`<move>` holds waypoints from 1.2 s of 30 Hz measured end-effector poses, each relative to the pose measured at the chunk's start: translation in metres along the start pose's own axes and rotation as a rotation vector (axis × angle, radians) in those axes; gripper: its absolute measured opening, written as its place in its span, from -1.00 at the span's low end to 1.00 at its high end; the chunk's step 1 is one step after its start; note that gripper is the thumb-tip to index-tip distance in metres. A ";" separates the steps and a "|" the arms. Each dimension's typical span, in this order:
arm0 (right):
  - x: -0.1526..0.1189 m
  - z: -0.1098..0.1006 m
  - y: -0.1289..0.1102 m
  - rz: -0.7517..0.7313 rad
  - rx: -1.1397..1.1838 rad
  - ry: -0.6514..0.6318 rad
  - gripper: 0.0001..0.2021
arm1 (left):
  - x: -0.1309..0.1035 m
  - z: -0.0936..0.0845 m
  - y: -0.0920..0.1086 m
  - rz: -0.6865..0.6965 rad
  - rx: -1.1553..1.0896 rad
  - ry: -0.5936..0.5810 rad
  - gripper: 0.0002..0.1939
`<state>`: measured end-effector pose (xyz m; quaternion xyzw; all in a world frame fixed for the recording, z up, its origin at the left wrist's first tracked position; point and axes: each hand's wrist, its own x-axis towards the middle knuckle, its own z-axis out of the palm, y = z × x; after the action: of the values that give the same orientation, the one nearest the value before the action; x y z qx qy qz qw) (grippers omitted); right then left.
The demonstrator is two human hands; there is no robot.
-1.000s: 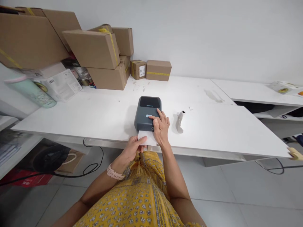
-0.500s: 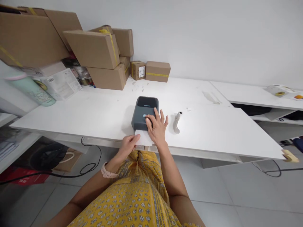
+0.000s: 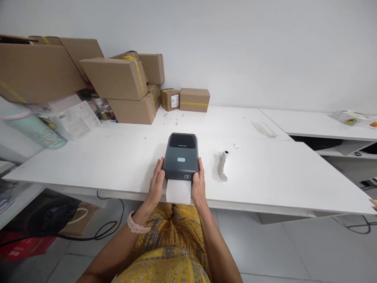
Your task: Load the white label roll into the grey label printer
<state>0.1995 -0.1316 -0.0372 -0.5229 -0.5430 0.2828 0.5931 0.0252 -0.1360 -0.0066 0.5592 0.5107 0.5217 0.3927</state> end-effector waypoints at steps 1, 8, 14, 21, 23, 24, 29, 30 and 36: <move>-0.001 0.002 0.002 0.003 -0.005 0.013 -0.31 | -0.001 0.001 -0.001 0.001 -0.009 0.001 -0.28; -0.003 0.001 0.001 0.010 -0.044 0.059 -0.32 | 0.000 -0.002 -0.004 0.072 -0.046 0.015 -0.31; 0.021 -0.009 -0.026 -0.097 -0.172 0.072 -0.35 | 0.026 -0.011 0.013 0.167 -0.097 0.022 -0.39; 0.127 0.000 -0.074 -0.364 -0.229 0.076 -0.37 | 0.122 -0.017 0.032 0.102 -0.202 0.096 -0.44; 0.158 0.007 -0.081 -0.382 -0.223 0.079 -0.39 | 0.134 -0.017 0.022 0.005 -0.122 0.069 -0.46; 0.173 0.009 -0.084 -0.376 -0.237 0.084 -0.40 | 0.135 -0.016 0.016 -0.021 -0.092 0.047 -0.48; 0.232 0.019 -0.090 -0.280 -0.372 0.105 -0.38 | 0.121 -0.013 -0.010 -0.036 -0.042 -0.088 -0.38; 0.240 0.021 -0.092 -0.266 -0.385 0.100 -0.36 | 0.119 -0.013 -0.013 -0.032 -0.038 -0.107 -0.35; 0.229 0.024 -0.094 -0.518 -0.492 0.203 -0.30 | 0.126 -0.018 -0.011 -0.052 0.195 -0.218 -0.27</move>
<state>0.2121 0.0549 0.1264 -0.5204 -0.6475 -0.0687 0.5525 -0.0026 -0.0119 0.0086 0.6345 0.5279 0.3954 0.4029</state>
